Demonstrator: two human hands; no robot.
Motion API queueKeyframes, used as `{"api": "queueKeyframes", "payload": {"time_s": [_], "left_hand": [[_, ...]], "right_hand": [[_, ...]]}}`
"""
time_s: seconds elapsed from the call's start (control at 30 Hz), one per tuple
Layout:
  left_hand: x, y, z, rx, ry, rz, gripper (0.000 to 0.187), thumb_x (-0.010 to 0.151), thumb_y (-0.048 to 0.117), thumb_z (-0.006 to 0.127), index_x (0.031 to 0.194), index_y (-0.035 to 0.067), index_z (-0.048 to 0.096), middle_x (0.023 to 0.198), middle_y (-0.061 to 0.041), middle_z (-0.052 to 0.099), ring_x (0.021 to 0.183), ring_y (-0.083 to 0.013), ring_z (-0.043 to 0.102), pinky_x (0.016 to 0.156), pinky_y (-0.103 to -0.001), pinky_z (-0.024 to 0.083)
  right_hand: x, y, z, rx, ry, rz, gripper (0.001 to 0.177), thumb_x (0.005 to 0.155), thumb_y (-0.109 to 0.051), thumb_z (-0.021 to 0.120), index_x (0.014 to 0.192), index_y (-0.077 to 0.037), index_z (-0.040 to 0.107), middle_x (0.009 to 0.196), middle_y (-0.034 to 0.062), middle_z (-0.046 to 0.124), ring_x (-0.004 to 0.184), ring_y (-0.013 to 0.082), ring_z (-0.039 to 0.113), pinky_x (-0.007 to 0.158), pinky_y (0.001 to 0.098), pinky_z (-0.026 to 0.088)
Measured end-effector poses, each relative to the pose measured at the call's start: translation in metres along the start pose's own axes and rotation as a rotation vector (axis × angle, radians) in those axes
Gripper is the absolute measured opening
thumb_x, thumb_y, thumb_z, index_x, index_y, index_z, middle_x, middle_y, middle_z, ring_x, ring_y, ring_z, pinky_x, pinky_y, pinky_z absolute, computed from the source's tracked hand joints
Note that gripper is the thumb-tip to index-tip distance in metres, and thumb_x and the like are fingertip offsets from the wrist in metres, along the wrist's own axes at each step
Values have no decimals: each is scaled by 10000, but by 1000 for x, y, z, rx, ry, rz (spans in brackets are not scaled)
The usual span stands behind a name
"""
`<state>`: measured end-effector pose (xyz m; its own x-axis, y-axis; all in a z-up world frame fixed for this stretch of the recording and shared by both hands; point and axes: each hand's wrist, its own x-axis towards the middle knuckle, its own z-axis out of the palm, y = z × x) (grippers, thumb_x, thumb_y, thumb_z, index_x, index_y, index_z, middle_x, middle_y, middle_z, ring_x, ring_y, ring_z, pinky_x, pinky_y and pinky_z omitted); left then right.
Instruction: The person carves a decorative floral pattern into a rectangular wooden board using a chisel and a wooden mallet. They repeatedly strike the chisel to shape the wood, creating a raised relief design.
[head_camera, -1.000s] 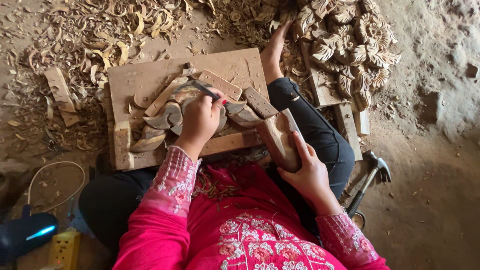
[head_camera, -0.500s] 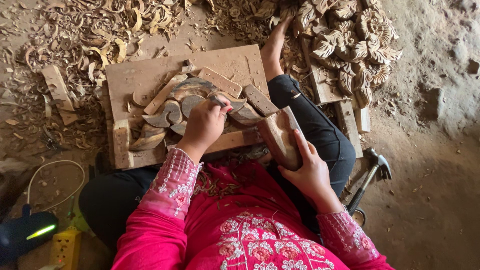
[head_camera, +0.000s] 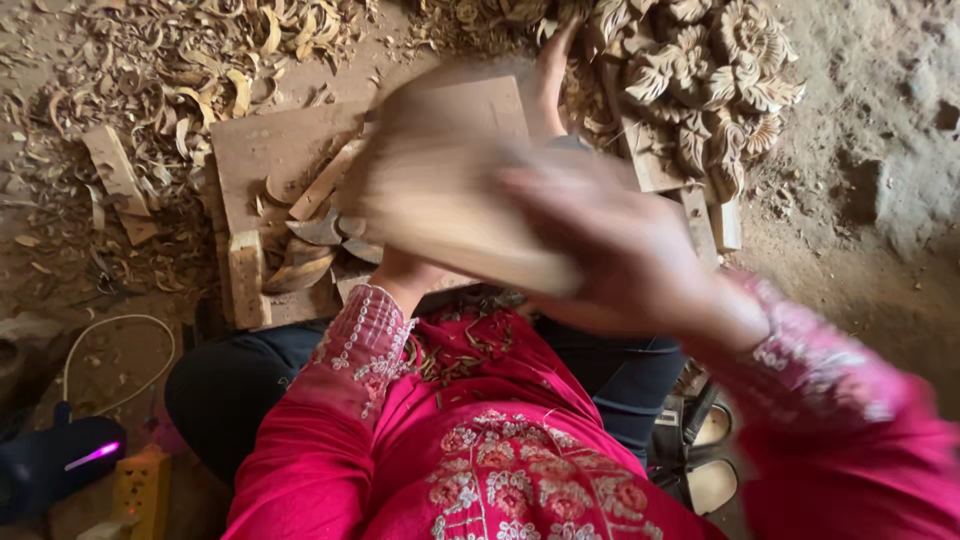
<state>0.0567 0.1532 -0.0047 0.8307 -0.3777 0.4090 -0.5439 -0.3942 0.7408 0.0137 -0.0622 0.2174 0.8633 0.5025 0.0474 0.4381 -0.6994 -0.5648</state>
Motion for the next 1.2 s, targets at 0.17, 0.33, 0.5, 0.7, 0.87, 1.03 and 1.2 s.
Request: {"api": "queueKeyframes", "payload": {"time_s": [0.17,0.33,0.5,0.7,0.87,1.03,1.2], "left_hand": [[-1,6,1,161,48,91,549,861,300,697,1325,67,519,1302,-168,588,1218,-326,549,1021,-437,452],[-14,-17,12,62,-23,67,366,900,184,634,1248,100,561,1211,-137,637,1143,-317,611,953,-430,501],[-51,13,26,61,-202,75,244,939,67,571,1172,133,604,1120,-106,685,1068,-309,673,885,-423,549],[-100,73,38,-98,-278,258,232,986,215,772,965,82,584,880,-80,635,853,-285,675,689,-422,567],[-40,91,50,-142,-59,399,280,944,76,658,1217,113,611,1030,-79,634,1013,-285,627,948,-428,506],[2,89,80,-156,-237,223,313,914,348,713,1210,248,736,835,7,615,872,-218,592,888,-400,422],[10,67,95,-252,-171,164,355,961,574,615,978,263,784,777,57,619,857,-199,601,865,-408,414]], "right_hand": [[24,-45,-33,-155,-58,-202,1045,676,-363,907,1555,-272,350,1395,231,593,765,339,749,590,415,625],[25,-60,-32,-156,-49,-229,1036,663,-338,912,1546,-278,372,1413,213,574,848,379,736,705,446,613],[-33,-13,-19,48,51,-31,1027,670,-280,927,1553,-147,420,1381,195,626,1096,338,724,906,388,582],[-162,77,34,121,412,457,1118,604,-241,913,1583,-45,409,1379,208,637,1250,288,626,1053,376,495],[-220,118,77,-120,538,671,1125,618,-237,918,1607,-66,411,1405,220,630,1263,275,637,1051,384,514],[-249,137,123,-128,608,884,1184,651,-291,922,1657,-71,336,1473,235,575,1288,314,603,1048,406,488],[-253,150,133,-151,666,785,1160,676,-292,920,1653,-68,336,1525,233,548,1352,312,583,1105,392,473]]}}
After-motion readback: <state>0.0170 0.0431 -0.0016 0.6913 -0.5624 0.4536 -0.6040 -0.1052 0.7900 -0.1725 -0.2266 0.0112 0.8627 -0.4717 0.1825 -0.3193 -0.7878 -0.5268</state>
